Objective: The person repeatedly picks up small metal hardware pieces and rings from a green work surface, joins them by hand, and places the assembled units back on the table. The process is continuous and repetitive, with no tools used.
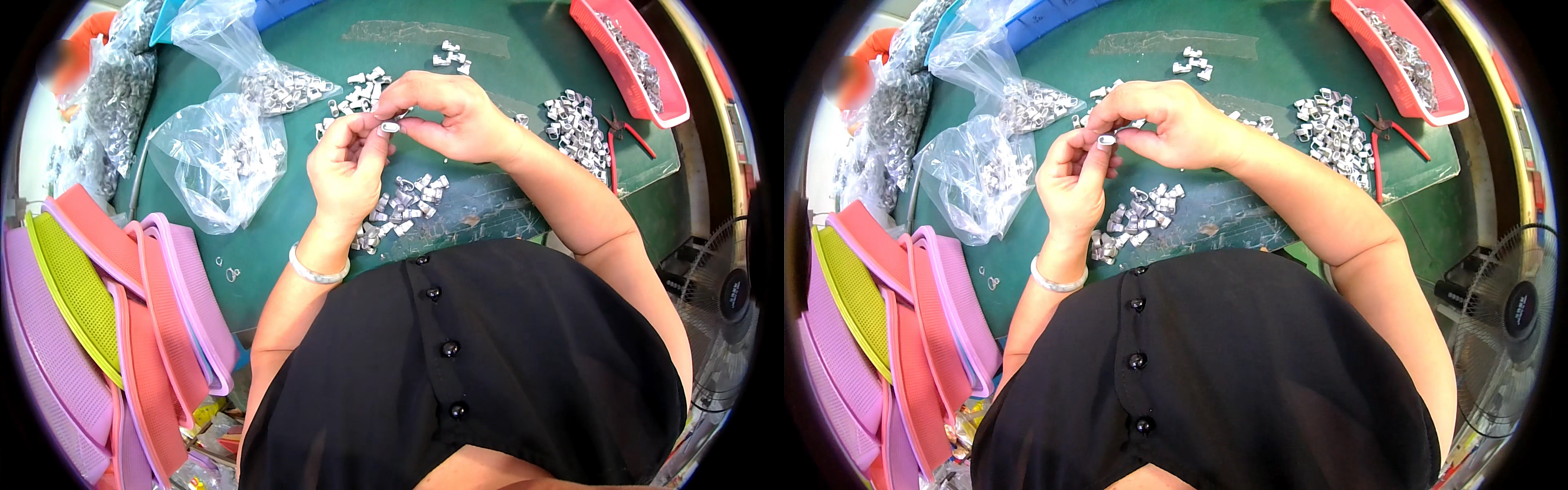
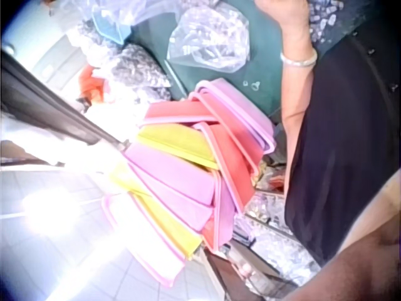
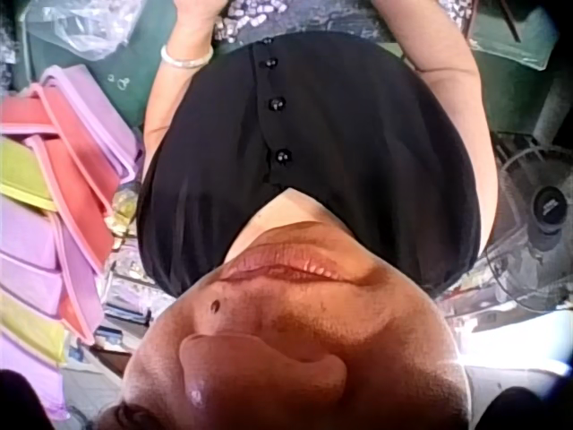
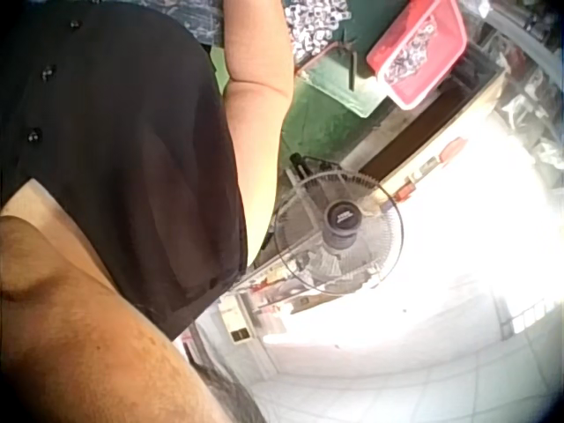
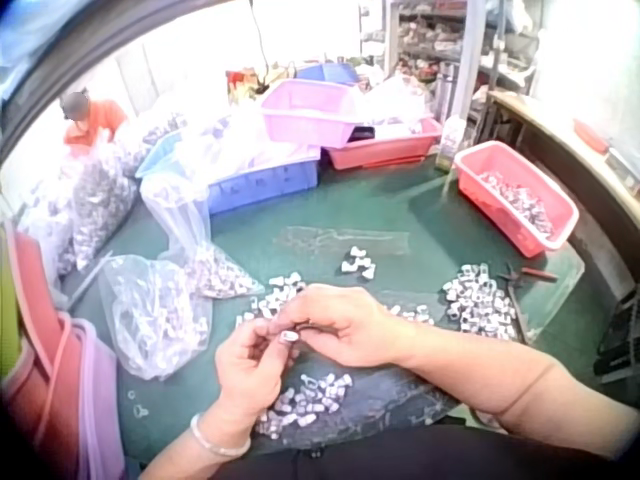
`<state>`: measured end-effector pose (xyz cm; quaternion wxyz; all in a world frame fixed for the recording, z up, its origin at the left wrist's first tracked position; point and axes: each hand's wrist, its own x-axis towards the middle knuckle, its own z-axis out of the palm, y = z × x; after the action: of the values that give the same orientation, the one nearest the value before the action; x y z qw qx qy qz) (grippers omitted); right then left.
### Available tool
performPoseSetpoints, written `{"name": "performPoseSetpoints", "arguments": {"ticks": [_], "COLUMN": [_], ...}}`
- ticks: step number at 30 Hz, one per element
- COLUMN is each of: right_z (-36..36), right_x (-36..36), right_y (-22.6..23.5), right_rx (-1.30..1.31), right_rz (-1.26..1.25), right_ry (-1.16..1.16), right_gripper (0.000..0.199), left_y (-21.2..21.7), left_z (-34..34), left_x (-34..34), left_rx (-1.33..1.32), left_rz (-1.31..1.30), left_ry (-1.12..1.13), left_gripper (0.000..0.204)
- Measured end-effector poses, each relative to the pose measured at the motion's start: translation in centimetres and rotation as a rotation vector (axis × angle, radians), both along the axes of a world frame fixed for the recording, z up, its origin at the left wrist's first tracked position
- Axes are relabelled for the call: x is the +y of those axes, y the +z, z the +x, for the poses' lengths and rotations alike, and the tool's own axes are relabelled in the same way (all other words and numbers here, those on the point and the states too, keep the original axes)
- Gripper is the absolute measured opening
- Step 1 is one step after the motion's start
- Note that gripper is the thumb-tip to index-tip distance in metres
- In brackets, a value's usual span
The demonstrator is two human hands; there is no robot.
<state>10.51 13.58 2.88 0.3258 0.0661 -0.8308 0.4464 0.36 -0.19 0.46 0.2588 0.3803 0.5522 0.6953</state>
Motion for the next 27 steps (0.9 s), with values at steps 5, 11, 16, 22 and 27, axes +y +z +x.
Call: {"name": "performPoseSetpoints", "arguments": {"ticks": [5, 11, 16, 22, 27], "right_z": [0.1, 0.1, 0.1, 0.1, 0.2], "right_x": [-0.1, -0.2, 0.0, 0.2, 0.0], "right_y": [0.4, -0.4, -1.2, -1.5, -1.3], "right_rx": [0.025, -0.054, -0.154, -0.199, -0.145], "right_rz": [0.096, -0.080, -0.505, -0.599, -0.467], "right_ry": [-0.008, 0.028, 0.187, 0.251, 0.223], "right_gripper": [0.030, 0.029, 0.032, 0.033, 0.033], "left_y": [-0.3, -0.1, -0.5, -0.6, 0.2], "left_z": [-0.3, -0.2, -0.4, -0.4, -0.4], "left_x": [-0.1, -0.2, -0.4, -0.2, -0.2], "left_rx": [0.051, -0.024, 0.018, 0.245, 0.503], "left_rz": [-0.003, -0.023, -0.009, 0.042, 0.088], "left_ry": [0.000, -0.004, -0.024, 0.070, 0.115], "left_gripper": [0.011, 0.008, 0.007, 0.007, 0.009]}}
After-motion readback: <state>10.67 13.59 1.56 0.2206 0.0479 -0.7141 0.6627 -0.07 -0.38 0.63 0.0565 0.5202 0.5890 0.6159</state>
